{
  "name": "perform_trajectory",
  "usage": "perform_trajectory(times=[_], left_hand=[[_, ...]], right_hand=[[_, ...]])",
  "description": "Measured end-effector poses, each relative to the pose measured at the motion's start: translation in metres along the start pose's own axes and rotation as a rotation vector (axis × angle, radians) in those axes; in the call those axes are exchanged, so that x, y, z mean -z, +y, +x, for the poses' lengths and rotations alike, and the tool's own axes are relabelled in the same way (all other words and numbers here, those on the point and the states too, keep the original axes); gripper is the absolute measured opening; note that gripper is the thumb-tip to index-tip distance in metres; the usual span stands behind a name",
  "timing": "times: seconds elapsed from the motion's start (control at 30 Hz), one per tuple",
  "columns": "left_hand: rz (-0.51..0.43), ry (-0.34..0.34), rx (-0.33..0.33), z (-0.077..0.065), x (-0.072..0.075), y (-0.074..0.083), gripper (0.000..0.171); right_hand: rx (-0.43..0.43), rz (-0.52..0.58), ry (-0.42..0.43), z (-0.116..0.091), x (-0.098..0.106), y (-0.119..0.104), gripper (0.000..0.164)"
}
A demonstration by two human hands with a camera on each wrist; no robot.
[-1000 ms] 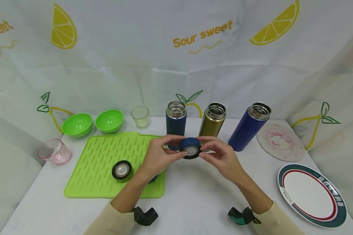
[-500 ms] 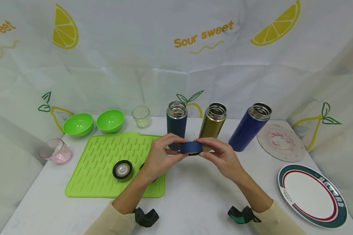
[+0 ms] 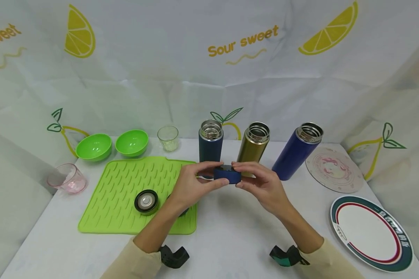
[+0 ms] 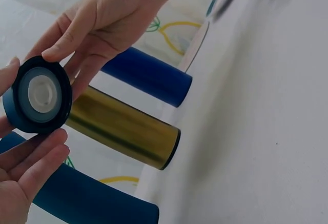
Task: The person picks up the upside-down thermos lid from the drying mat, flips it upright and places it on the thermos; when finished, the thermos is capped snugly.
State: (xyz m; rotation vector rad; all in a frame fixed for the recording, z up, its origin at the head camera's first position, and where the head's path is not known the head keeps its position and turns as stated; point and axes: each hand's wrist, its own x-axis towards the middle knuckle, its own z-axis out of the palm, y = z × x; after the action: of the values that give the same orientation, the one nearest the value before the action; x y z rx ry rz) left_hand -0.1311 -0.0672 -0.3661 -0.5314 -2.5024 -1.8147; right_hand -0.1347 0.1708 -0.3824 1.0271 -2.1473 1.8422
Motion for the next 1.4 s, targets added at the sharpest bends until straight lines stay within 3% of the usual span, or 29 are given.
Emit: perform_trajectory(times=[0.17, 0.47, 0.63, 0.87, 1.0, 1.17, 1.4], left_hand=[[-0.045, -0.003, 0.021, -0.001, 0.001, 0.000, 0.044], [-0.050, 0.004, -0.120, -0.003, 0.000, 0.001, 0.049], [-0.046, -0.023, -0.164, -0.003, 0.001, -0.001, 0.049], [0.073, -0.025, -0.303, -0.002, 0.000, -0.004, 0.046], [0.148, 0.003, -0.357, -0.002, 0.000, -0.005, 0.044], [0.175, 0.024, -0.357, -0.005, 0.004, -0.004, 0.044], [0.224, 0.047, -0.309, -0.012, 0.017, -0.004, 0.044]], right_hand=[[0.020, 0.012, -0.014, -0.002, 0.000, 0.001, 0.041], [-0.045, 0.087, -0.021, -0.001, 0.004, 0.001, 0.037], [-0.023, 0.063, -0.007, 0.000, 0.002, 0.003, 0.035], [0.023, 0.039, 0.019, 0.000, -0.002, 0.007, 0.034], [-0.005, 0.043, 0.012, 0.000, -0.005, 0.008, 0.033], [-0.013, 0.058, -0.001, 0.003, -0.007, 0.007, 0.035], [-0.064, 0.031, 0.062, 0.021, -0.013, 0.001, 0.048]])
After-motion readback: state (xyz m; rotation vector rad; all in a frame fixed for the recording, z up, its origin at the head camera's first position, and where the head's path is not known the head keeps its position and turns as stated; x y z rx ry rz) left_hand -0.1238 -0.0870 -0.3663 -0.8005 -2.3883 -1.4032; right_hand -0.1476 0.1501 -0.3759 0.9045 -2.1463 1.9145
